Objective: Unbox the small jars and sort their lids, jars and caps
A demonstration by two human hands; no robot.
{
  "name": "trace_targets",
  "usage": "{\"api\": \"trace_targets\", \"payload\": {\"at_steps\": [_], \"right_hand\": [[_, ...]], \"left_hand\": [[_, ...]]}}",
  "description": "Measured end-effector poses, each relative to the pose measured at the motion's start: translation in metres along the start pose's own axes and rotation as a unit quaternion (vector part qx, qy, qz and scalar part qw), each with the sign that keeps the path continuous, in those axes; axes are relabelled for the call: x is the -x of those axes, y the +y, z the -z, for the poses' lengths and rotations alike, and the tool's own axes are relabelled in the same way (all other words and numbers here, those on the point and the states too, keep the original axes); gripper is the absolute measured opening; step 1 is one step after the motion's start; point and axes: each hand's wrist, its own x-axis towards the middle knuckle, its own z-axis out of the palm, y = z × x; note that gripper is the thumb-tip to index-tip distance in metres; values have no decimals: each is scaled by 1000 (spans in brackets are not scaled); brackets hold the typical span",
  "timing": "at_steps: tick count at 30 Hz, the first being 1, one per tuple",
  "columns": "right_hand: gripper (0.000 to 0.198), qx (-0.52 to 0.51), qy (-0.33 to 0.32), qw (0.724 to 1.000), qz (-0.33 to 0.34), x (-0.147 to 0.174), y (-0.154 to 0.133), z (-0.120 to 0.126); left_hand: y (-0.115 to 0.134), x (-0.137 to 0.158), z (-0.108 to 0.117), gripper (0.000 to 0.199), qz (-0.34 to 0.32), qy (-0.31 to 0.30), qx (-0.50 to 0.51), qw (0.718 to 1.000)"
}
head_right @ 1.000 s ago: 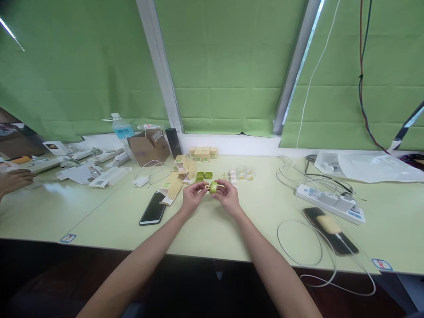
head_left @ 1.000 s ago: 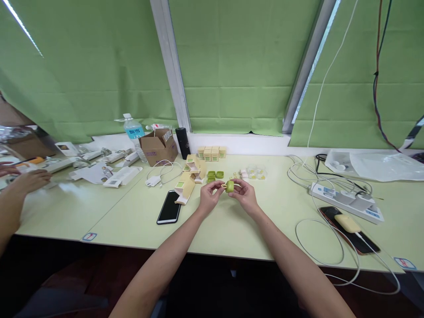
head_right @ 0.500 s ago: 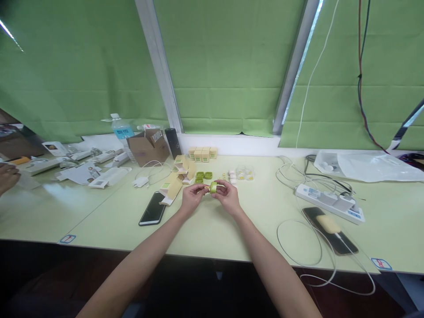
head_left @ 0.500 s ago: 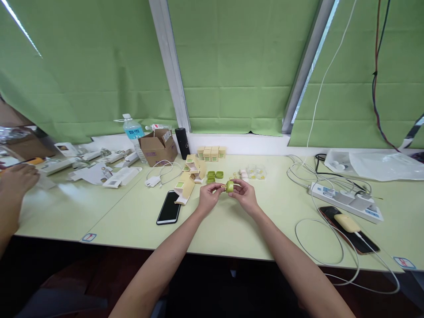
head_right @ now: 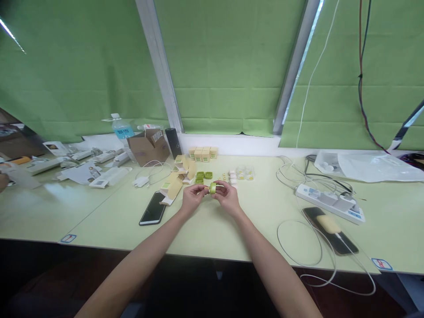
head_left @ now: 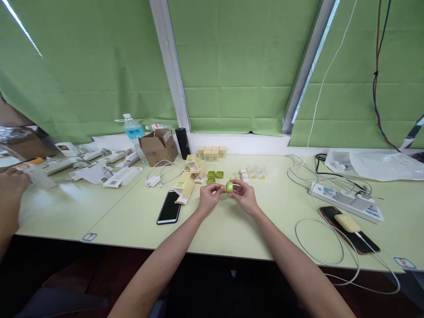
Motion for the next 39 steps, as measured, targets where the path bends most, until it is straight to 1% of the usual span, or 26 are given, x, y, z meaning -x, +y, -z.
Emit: {"api": "trace_targets", "payload": {"at_steps": [6,12,15,20,23,26,31,39], "right_hand": [[44,36,-3,999,24,0,3,1],[38,99,-4,993,66,-1,7,0],[37,124,7,989,86,-1,7,-1],[39,156,46,979,120,-1,6,-1],[40,180,51,972,140,-1,7,0],[40,205,58,964,156,0,8,0],[40,231,58,956,171,0,9,1],[38,242,50,954,172,0,10,2]], "left_hand": [[2,0,-1,10,27,-4,13,1000],[0,0,-2,10,48,-6,19,999],[-2,-1,-3,10,54,-7,30,998],[1,-3,-3,29,56,-18,82,995],[3,-6,-1,23,55,-5,97,994],[3,-8,0,19,66,1,85,994],[1,-10,-3,19,96,-2,77,992],[-1,-9,-4,22,121,0,102,987]]}}
